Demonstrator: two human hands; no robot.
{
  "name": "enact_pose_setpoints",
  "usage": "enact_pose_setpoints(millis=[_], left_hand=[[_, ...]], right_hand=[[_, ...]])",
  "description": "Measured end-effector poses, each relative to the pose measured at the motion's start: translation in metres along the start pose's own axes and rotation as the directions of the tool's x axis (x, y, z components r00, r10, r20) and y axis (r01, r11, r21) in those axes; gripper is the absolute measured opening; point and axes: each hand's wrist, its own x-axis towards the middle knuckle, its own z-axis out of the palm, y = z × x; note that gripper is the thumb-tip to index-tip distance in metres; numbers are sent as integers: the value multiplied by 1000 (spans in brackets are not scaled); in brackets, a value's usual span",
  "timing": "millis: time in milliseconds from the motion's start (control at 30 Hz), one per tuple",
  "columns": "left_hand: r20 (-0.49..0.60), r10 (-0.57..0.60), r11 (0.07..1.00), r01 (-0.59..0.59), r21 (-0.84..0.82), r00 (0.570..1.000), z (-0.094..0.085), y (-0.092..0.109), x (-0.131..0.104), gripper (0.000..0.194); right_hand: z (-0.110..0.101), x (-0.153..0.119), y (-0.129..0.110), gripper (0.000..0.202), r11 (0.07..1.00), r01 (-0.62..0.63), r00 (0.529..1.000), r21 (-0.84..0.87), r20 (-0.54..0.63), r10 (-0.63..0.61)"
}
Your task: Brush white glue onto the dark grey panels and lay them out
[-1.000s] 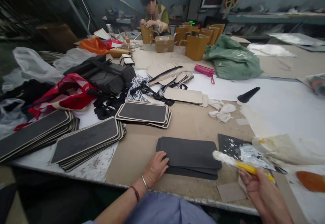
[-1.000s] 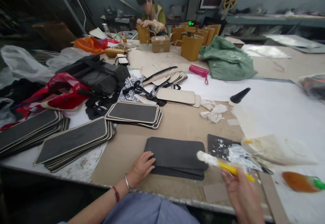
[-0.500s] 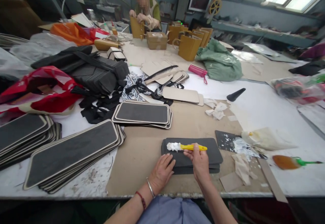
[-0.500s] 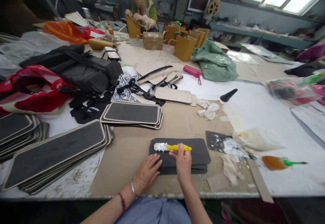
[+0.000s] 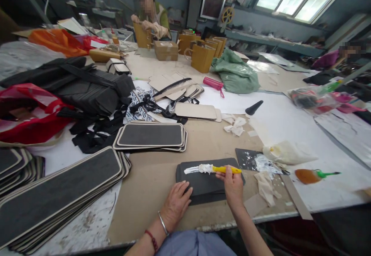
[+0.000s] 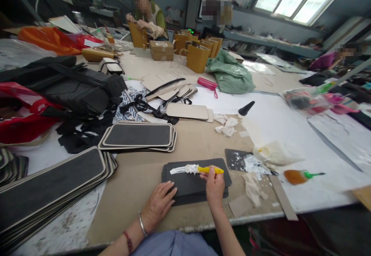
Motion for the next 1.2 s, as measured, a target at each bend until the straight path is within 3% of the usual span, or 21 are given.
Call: enact_pose_setpoints(millis=[233, 367, 467, 667, 767, 867, 1067, 1133, 1200], left_hand=[[-38, -3, 1000, 4, 22, 999, 3, -1, 2, 33], [-27, -18, 1000, 18, -9, 999, 0, 1, 2, 33], [-18, -64, 993, 62, -98, 998, -6, 1, 3, 34], [-8, -302, 907, 285, -310, 953, -18, -4, 7, 30], [50, -311, 896, 310, -317, 949, -19, -7, 7, 31], [54, -204, 946, 211, -245, 977, -12, -12, 2, 36], [35, -112, 987, 115, -114, 993, 4, -16, -8, 43], [13, -122, 987, 123, -100, 992, -1, -9, -3, 41], [-28, -148, 983, 144, -118, 989, -18, 3, 9, 34]], right_hand=[[-77, 52, 5, 45, 964, 62, 983, -258, -154, -104], [-106, 54, -5, 45, 886, 76, 957, -458, -217, -194], [-94, 26, -16, 45, 936, 111, 976, -335, -139, -166], [-16, -56, -11, 39, 999, 19, 990, -33, 144, -14], [-1, -66, 2, 39, 999, -34, 982, 2, 185, 33], [-27, -44, 12, 42, 995, -22, 995, -102, 91, 32], [-123, 18, 12, 48, 858, 13, 972, -513, -195, -132], [-138, 23, 5, 49, 809, 35, 951, -587, -229, -208], [-142, 21, -2, 48, 798, 73, 932, -598, -244, -267]])
